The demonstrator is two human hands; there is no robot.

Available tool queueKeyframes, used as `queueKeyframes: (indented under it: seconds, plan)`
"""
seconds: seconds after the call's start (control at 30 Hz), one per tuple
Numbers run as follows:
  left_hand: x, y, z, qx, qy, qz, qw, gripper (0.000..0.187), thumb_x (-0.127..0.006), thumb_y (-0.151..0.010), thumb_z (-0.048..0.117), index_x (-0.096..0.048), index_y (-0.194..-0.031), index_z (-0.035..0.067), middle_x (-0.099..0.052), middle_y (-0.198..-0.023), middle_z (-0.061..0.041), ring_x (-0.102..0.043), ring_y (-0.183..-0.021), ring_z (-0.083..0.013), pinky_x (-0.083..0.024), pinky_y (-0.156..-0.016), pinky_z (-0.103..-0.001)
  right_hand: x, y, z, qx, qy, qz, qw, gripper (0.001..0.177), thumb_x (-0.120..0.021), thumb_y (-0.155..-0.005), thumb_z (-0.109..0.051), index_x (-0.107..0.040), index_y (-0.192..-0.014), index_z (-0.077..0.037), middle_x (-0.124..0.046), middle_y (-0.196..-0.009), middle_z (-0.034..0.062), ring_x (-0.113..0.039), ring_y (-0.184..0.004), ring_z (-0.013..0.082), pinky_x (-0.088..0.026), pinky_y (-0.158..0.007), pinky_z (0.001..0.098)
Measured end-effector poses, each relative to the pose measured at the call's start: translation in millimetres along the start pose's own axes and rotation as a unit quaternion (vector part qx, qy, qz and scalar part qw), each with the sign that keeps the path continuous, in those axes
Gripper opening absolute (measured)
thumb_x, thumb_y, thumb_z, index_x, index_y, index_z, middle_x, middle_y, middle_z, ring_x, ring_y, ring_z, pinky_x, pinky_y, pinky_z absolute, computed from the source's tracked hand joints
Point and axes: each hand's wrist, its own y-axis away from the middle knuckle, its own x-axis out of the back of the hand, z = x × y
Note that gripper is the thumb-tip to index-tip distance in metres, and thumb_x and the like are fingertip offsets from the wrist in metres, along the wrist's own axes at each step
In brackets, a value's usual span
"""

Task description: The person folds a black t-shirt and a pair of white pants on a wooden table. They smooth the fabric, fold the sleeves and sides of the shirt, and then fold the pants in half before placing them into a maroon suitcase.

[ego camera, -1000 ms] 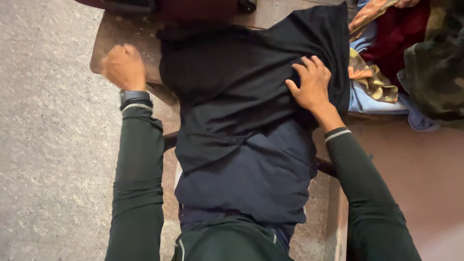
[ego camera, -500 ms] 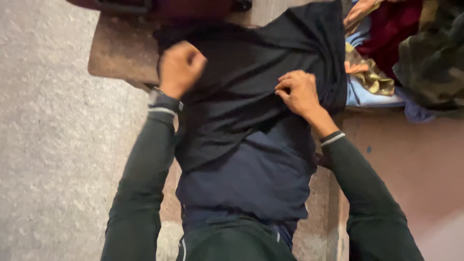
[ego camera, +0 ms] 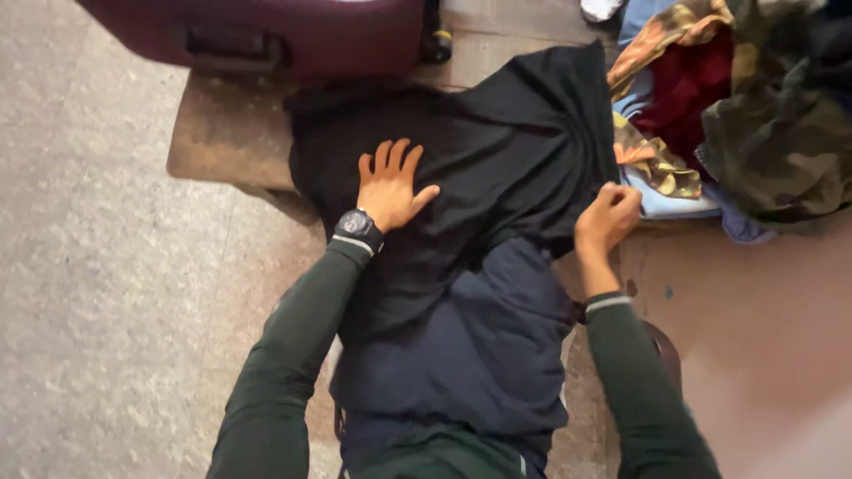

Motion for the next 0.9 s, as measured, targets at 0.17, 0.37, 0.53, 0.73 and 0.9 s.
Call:
queueKeyframes:
  seconds: [0.17, 0.37, 0.53, 0.73, 0.9]
  plan:
    - [-11, -4, -7, 0.024, -0.015, -0.05, 0.998, 0.083, -0.062, -0.086, 0.067, -0.05, -0.147, 0.011, -0.044, -0.153, -0.015, -0.034, -0.142, -0.0386, -0.028, -0.109, -0.063, -5, 41, 13, -0.021, 0.031, 0.104, 0.994, 0.018, -0.058, -0.103, -0.015, -0.054, -0.111, 0.0, -0.055, -0.11, 0.0194, -0.053, -0.105, 0.0365, -0.042, -0.095, 0.048]
    - [-20, -6, -1, 0.032, -0.016, -0.061, 0.997, 0.086, -0.059, -0.087, 0.068, -0.047, -0.149, 0.01, -0.04, -0.155, -0.016, -0.032, -0.143, -0.0414, -0.027, -0.109, -0.065, -39, 105, 58, -0.358, 0.057, -0.067, 0.929, 0.025, -0.056, -0.094, -0.011, -0.051, -0.114, 0.003, -0.053, -0.11, 0.0191, -0.052, -0.102, 0.0353, -0.043, -0.094, 0.0478]
    - [-29, -7, 8, 0.04, -0.031, -0.053, 0.997, 0.087, -0.058, -0.088, 0.067, -0.045, -0.15, 0.006, -0.039, -0.156, -0.019, -0.033, -0.142, -0.0444, -0.028, -0.108, -0.066, -31, 116, 80, -0.507, 0.003, -0.308, 0.805, 0.024, -0.057, -0.094, -0.01, -0.051, -0.114, 0.003, -0.053, -0.11, 0.0179, -0.053, -0.102, 0.0338, -0.044, -0.095, 0.0469]
    - [-29, -10, 10, 0.041, -0.035, -0.045, 0.998, 0.088, -0.059, -0.088, 0.067, -0.045, -0.149, 0.005, -0.039, -0.155, -0.019, -0.032, -0.143, -0.0446, -0.029, -0.108, -0.066, -33, 113, 81, -0.521, -0.029, -0.373, 0.767, 0.024, -0.058, -0.095, -0.008, -0.051, -0.115, 0.002, -0.053, -0.111, 0.0165, -0.054, -0.103, 0.032, -0.046, -0.096, 0.0458]
    - [-29, -7, 10, 0.042, -0.035, -0.037, 0.998, 0.087, -0.059, -0.088, 0.066, -0.046, -0.149, 0.005, -0.04, -0.155, -0.018, -0.033, -0.143, -0.0441, -0.029, -0.108, -0.066, -23, 119, 87, -0.526, -0.033, -0.386, 0.757, 0.023, -0.058, -0.095, -0.007, -0.051, -0.116, 0.001, -0.053, -0.111, 0.0153, -0.054, -0.103, 0.0306, -0.047, -0.096, 0.0448]
